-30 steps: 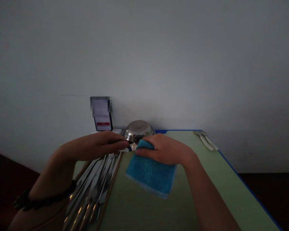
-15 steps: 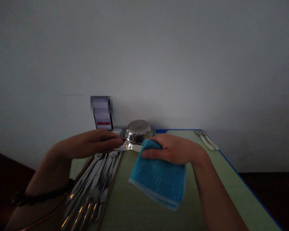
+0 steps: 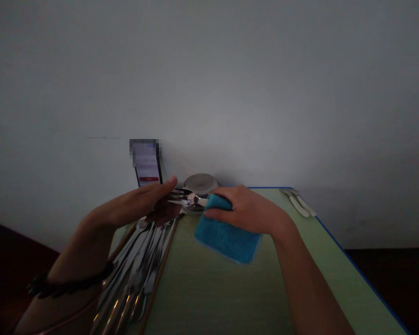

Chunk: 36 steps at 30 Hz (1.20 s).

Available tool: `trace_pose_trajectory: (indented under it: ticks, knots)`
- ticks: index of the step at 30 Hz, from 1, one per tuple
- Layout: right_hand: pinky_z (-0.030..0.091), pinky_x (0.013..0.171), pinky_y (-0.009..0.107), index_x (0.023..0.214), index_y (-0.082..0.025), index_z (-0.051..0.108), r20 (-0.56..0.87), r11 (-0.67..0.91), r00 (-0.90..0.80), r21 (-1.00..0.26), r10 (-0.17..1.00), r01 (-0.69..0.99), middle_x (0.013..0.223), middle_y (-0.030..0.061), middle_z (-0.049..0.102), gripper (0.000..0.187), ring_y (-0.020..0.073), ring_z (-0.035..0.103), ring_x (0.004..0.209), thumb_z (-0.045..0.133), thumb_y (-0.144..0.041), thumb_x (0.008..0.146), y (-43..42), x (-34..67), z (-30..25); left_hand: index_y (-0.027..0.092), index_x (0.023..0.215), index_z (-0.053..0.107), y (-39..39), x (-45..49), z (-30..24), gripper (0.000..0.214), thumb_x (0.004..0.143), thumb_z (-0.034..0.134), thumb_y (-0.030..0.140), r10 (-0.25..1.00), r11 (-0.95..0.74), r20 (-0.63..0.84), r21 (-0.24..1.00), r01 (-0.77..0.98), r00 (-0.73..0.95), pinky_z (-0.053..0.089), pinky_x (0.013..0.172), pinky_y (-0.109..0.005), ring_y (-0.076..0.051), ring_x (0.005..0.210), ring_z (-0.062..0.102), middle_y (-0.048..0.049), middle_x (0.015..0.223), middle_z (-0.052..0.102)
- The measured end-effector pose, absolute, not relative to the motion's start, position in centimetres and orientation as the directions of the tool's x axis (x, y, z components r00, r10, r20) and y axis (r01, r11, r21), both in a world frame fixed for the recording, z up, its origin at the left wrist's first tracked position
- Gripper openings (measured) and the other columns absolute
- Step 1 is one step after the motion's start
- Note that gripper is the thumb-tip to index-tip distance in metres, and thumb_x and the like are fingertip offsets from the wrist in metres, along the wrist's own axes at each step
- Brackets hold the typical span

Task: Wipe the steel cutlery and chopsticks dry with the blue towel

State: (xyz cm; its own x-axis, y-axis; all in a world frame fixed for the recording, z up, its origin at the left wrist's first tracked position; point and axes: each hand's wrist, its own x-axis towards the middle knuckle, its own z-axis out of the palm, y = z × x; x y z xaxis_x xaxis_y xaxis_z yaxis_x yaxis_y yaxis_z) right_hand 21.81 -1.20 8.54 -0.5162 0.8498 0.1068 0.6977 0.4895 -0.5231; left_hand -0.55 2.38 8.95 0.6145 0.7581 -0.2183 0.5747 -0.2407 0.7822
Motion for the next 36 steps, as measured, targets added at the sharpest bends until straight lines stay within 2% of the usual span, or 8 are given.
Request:
trace_pose_trajectory:
  ticks: [4, 8, 11, 14, 16, 22, 30, 36]
  knots:
    - [0.039, 0.066, 0.026, 0.1, -0.025, 0.059, 0.195, 0.517, -0.48, -0.383, 0.855, 0.766, 0.087, -0.0006, 0.065, 0.029, 0.0155, 0.059, 0.076, 0.053, -0.044, 0.078, -1.2, 21.7, 8.3, 0.014, 0.067, 0.05, 2.7, -0.9, 8.5, 0.058, 0.086, 0.016, 0.056, 0.678, -0.164, -0.285, 0.84, 0.517, 0.678, 0.03, 0.043, -0.02, -0.008, 0.043, 0.036, 0.0017, 0.048, 0.045]
    - [0.04, 0.066, 0.026, 0.1, -0.025, 0.06, 0.164, 0.511, -0.489, -0.395, 0.857, 0.763, 0.089, -0.0003, 0.066, 0.033, 0.0151, 0.059, 0.075, 0.054, -0.047, 0.077, -1.4, 21.8, 8.4, 0.014, 0.068, 0.047, 2.9, -1.1, 8.3, 0.049, 0.088, 0.021, 0.051, 0.601, -0.096, -0.302, 0.892, 0.442, 0.74, 0.025, 0.041, -0.02, -0.008, 0.043, 0.028, 0.0038, 0.05, 0.037]
    - [0.04, 0.064, 0.025, 0.101, -0.024, 0.06, 0.113, 0.496, -0.5, -0.424, 0.859, 0.758, 0.089, 0.0, 0.066, 0.037, 0.0154, 0.059, 0.075, 0.054, -0.051, 0.076, -1.5, 21.8, 8.5, 0.015, 0.072, 0.046, 2.8, -1.3, 8.4, 0.034, 0.087, 0.033, 0.043, 0.575, -0.044, -0.291, 0.922, 0.384, 0.765, 0.023, 0.041, -0.019, -0.007, 0.047, 0.028, 0.0044, 0.057, 0.034]
    - [0.041, 0.062, 0.026, 0.097, -0.023, 0.061, 0.041, 0.475, -0.516, -0.458, 0.856, 0.751, 0.091, 0.0009, 0.066, 0.039, 0.016, 0.059, 0.075, 0.053, -0.054, 0.074, -1.4, 21.9, 8.7, 0.016, 0.084, 0.046, 2.5, -1.6, 8.6, 0.019, 0.084, 0.046, 0.034, 0.553, -0.117, -0.231, 0.93, 0.349, 0.8, 0.026, 0.043, -0.017, -0.006, 0.05, 0.033, 0.0049, 0.063, 0.037]
    - [0.041, 0.062, 0.026, 0.091, -0.021, 0.062, 0.009, 0.467, -0.529, -0.481, 0.849, 0.741, 0.092, 0.0014, 0.065, 0.037, 0.0162, 0.059, 0.075, 0.052, -0.053, 0.075, -1.4, 22.0, 8.8, 0.016, 0.089, 0.047, 2.5, -1.8, 8.7, 0.019, 0.084, 0.047, 0.034, 0.526, -0.206, -0.204, 0.912, 0.356, 0.826, 0.027, 0.042, -0.017, -0.006, 0.05, 0.035, 0.0046, 0.063, 0.044]
    - [0.039, 0.061, 0.026, 0.093, -0.02, 0.062, -0.014, 0.488, -0.58, -0.523, 0.815, 0.699, 0.087, 0.0018, 0.065, 0.039, 0.0157, 0.058, 0.072, 0.046, -0.053, 0.079, -1.5, 22.0, 9.0, 0.014, 0.085, 0.057, 2.4, -1.6, 9.5, 0.015, 0.083, 0.049, 0.027, 0.489, -0.343, -0.2, 0.851, 0.398, 0.849, 0.038, 0.049, -0.016, -0.009, 0.059, 0.053, -0.0011, 0.072, 0.063]
    - [0.037, 0.055, 0.023, 0.079, -0.017, 0.062, -0.006, 0.533, -0.639, -0.545, 0.769, 0.647, 0.07, 0.0002, 0.062, 0.034, 0.0117, 0.055, 0.061, 0.046, -0.047, 0.082, -1.4, 21.2, 8.9, 0.014, 0.082, 0.063, 1.9, -0.4, 9.9, 0.015, 0.08, 0.053, 0.025, 0.532, -0.333, -0.261, 0.81, 0.483, 0.805, 0.047, 0.055, -0.019, -0.01, 0.058, 0.061, -0.0024, 0.079, 0.067]
    - [0.033, 0.05, 0.021, 0.075, -0.016, 0.062, 0.011, 0.582, -0.673, -0.512, 0.74, 0.632, 0.058, -0.0016, 0.056, 0.038, 0.0079, 0.048, 0.05, 0.042, -0.046, 0.085, -1.6, 20.5, 9.1, 0.013, 0.071, 0.059, 1.6, 1.5, 9.5, 0.012, 0.079, 0.05, 0.013, 0.476, -0.415, -0.234, 0.791, 0.451, 0.848, 0.047, 0.053, -0.018, -0.009, 0.052, 0.061, 0.0, 0.067, 0.066]
